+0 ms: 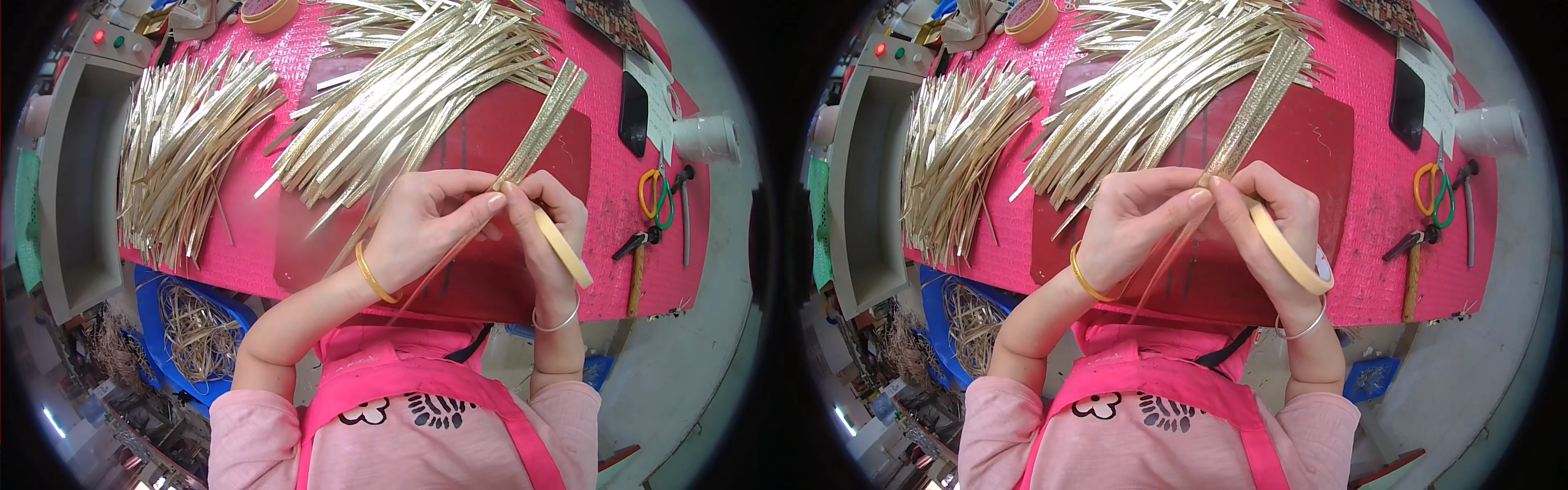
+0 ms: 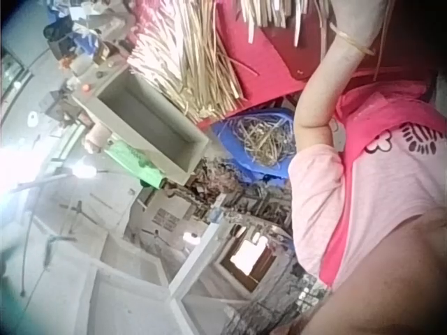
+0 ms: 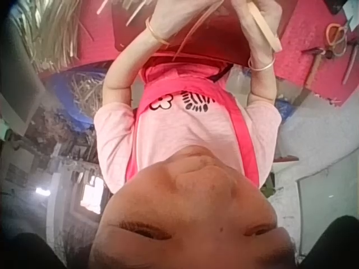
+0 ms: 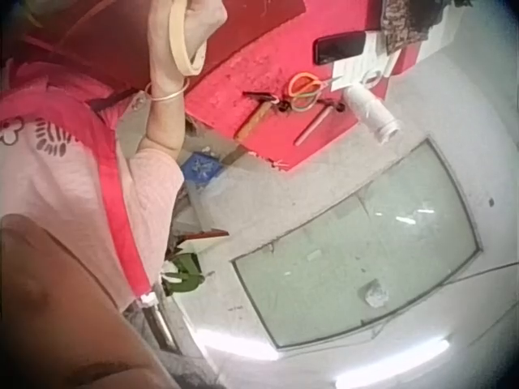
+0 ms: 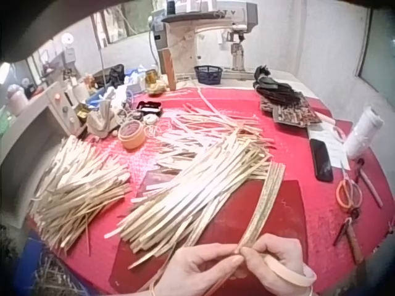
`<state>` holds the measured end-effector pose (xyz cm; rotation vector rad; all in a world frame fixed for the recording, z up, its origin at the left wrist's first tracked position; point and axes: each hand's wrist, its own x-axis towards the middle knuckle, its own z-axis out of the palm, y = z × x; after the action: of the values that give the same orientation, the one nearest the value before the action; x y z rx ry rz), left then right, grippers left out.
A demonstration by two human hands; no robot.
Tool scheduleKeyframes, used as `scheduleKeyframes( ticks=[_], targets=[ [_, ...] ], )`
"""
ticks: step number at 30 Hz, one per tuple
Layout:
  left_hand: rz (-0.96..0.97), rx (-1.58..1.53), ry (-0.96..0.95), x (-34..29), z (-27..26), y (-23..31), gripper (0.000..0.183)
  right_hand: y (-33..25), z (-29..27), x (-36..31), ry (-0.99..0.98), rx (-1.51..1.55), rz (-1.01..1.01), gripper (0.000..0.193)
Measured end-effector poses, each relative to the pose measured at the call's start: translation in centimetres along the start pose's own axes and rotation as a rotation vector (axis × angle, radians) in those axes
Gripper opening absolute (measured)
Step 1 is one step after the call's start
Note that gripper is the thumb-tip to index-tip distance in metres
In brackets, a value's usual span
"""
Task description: The recorder is applying double-sided tape to strips of gold material, likely for shoe upper construction.
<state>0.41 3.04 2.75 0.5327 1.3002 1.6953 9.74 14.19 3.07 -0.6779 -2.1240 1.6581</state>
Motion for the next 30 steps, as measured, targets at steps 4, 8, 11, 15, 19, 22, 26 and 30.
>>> scheduleKeyframes(
  ticks=[4,8,11,15,19,22,26,30],
  targets=[
    [-0.001,-0.177,0.067,0.1,0.3,-0.4,0.021,0.9,0.6,-0.2,0.146,-0.205,-0.208,0.009],
    [-0.064,-0.471,-0.036,0.1,-0.4,-0.3,0.023,1.7,1.1,-0.8,0.153,0.347,-0.069,0.01],
    [-0.155,-0.681,-0.298,0.5,-1.1,-0.5,0.026,2.8,1.5,-0.1,0.015,0.442,-0.222,0.013],
    [-0.072,-0.484,-0.273,0.1,-0.9,0.2,0.028,2.5,2.3,-0.1,-0.049,0.619,-0.281,0.011],
    [0.104,-0.108,-0.034,-1.0,-1.2,0.4,0.02,1.0,2.1,-0.9,0.07,0.382,-0.234,0.011],
    [0.068,-0.176,0.035,-1.7,-0.6,0.8,0.017,0.1,2.4,-1.3,0.168,0.204,-0.197,0.014],
    [0.115,-0.254,0.148,-1.6,-0.6,0.3,0.018,0.1,2.4,-1.0,0.114,-0.016,-0.331,0.016],
    [-0.183,-0.716,-0.13,-1.4,-1.4,0.7,0.019,0.7,2.5,-1.0,0.052,0.085,-0.367,0.016]
  ],
)
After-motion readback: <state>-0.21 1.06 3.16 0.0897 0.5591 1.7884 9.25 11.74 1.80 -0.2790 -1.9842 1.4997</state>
